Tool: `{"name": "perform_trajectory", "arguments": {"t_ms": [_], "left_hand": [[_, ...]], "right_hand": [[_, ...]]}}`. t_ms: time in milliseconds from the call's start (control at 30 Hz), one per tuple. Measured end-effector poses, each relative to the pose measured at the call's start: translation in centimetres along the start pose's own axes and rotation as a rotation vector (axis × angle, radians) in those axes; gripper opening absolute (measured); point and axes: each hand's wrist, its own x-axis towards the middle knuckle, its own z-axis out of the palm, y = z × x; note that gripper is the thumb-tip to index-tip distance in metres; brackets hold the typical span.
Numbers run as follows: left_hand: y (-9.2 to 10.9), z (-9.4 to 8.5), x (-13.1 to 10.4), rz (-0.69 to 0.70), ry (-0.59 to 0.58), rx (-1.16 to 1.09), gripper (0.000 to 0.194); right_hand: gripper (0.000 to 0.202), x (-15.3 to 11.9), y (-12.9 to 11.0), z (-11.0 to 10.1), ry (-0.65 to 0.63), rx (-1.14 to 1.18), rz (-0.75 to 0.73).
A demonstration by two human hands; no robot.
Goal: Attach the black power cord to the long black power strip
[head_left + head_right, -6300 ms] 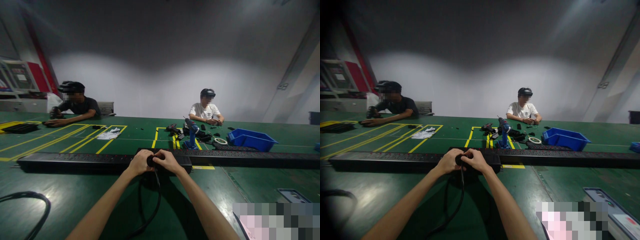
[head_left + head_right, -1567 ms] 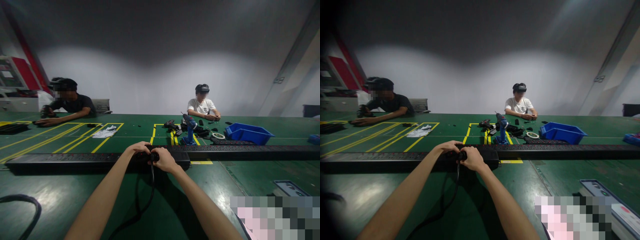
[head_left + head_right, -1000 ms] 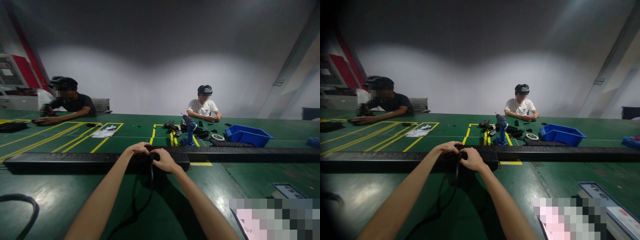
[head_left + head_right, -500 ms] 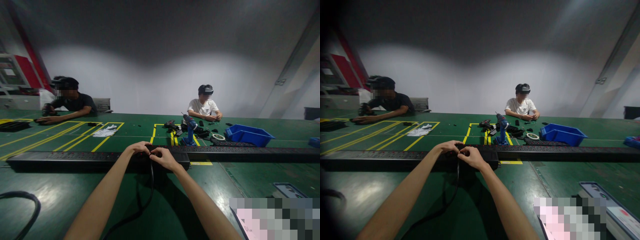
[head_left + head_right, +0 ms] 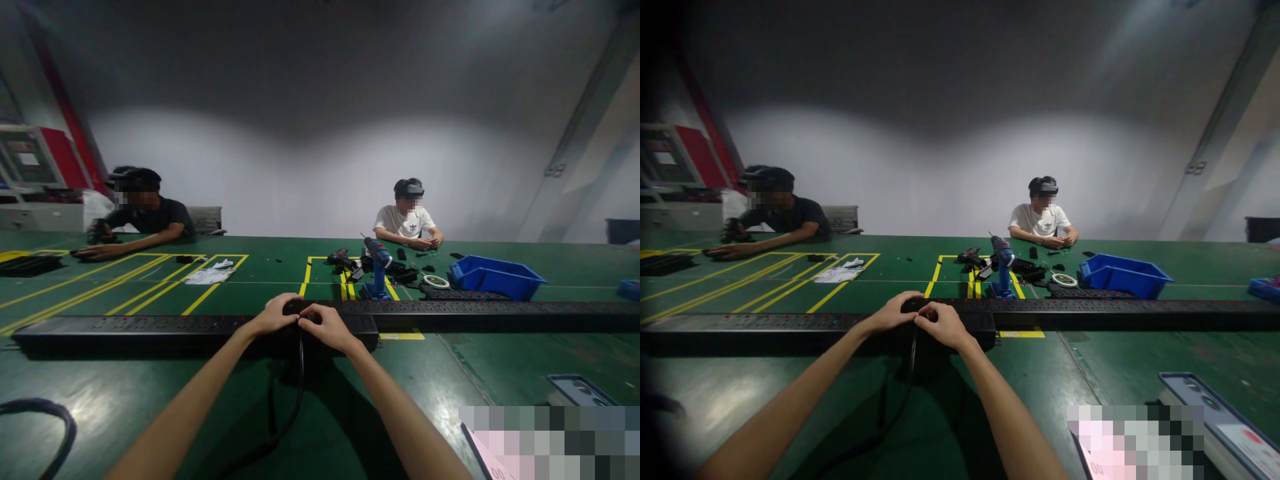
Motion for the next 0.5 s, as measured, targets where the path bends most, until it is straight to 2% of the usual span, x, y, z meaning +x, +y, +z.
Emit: {"name": "perform_trajectory", "arguments": {"t_ms": [67,133,333,500], "left_hand": [[-0.1,0.8,-1.2,0.121,0.089,0.126,0.035],[0.1,1.4,-2.2,0.195,0.108,0.211,0.025],[0.9,2.0,-3.7,0.283,0.114,0.345,0.03],[0.8,2.2,-4.1,0.328,0.178,0.414,0.029]], "right_hand": [[0.028,0.0,0.0,0.1,0.001,-0.012,0.005],[0.026,0.0,0.0,0.1,-0.001,-0.013,0.005],[0.023,-0.1,-0.2,0.0,-0.005,0.008,0.009],[0.025,-0.1,-0.3,-0.2,-0.02,0.08,0.003]]}}
